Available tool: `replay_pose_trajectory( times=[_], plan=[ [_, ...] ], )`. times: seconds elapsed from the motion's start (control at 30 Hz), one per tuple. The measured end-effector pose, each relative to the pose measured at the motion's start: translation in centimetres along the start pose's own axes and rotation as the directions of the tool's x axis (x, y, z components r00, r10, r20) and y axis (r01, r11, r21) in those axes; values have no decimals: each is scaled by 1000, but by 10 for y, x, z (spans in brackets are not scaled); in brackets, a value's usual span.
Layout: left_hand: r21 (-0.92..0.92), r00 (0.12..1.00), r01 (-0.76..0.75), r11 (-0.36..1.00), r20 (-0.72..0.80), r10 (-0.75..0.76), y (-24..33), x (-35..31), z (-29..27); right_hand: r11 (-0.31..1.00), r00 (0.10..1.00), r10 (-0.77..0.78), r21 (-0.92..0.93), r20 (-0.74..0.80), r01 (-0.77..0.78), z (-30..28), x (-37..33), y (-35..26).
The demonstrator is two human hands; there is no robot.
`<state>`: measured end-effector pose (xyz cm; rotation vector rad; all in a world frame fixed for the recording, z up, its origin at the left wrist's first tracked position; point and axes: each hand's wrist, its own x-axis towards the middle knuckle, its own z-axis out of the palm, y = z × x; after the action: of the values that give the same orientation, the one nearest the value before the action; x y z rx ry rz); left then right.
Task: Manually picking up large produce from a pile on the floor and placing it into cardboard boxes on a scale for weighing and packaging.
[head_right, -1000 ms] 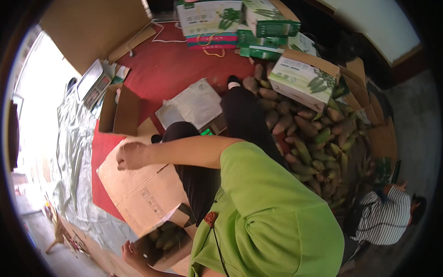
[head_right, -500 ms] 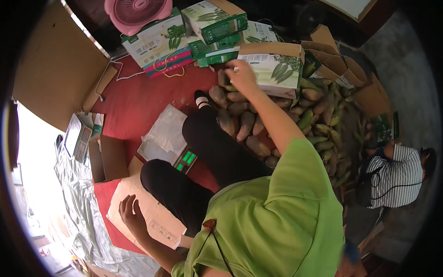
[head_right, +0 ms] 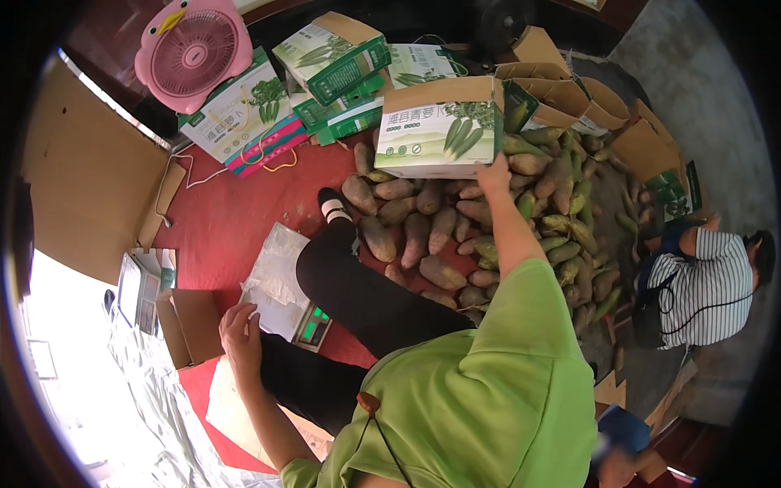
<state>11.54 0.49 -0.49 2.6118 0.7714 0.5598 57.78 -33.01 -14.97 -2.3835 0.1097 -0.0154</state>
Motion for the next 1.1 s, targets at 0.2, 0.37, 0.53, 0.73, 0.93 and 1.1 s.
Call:
replay_pose_trajectory(
  times=[0.2, 0.37, 0.53, 0.73, 0.93, 1.1],
  plan=[
    [7, 996, -8, 1000, 87, 7, 3, 6, 15, 995, 999, -35, 98, 2, 34, 1, -73, -16],
    [36, 995, -24, 999, 102, 21, 1, 5, 20, 968, 965, -242, 88, 103, 233, 10, -141, 35],
    [46, 992, -29, 999, 121, 23, 1, 6, 21, 982, 714, -184, 151, 675, 111, 14, -168, 67],
    [76, 993, -18, 997, 121, 9, 3, 1, 21, 961, 820, -275, 140, 502, 236, -29, -120, -20],
    [133, 993, -59, 989, 111, 45, 3, 2, 23, 903, 910, -411, 111, -54, 414, -39, 6, -36],
    [154, 988, -2, 988, 150, -21, 6, 6, 26, 927, 912, -375, -96, -168, 363, -57, 89, -32]
  ],
)
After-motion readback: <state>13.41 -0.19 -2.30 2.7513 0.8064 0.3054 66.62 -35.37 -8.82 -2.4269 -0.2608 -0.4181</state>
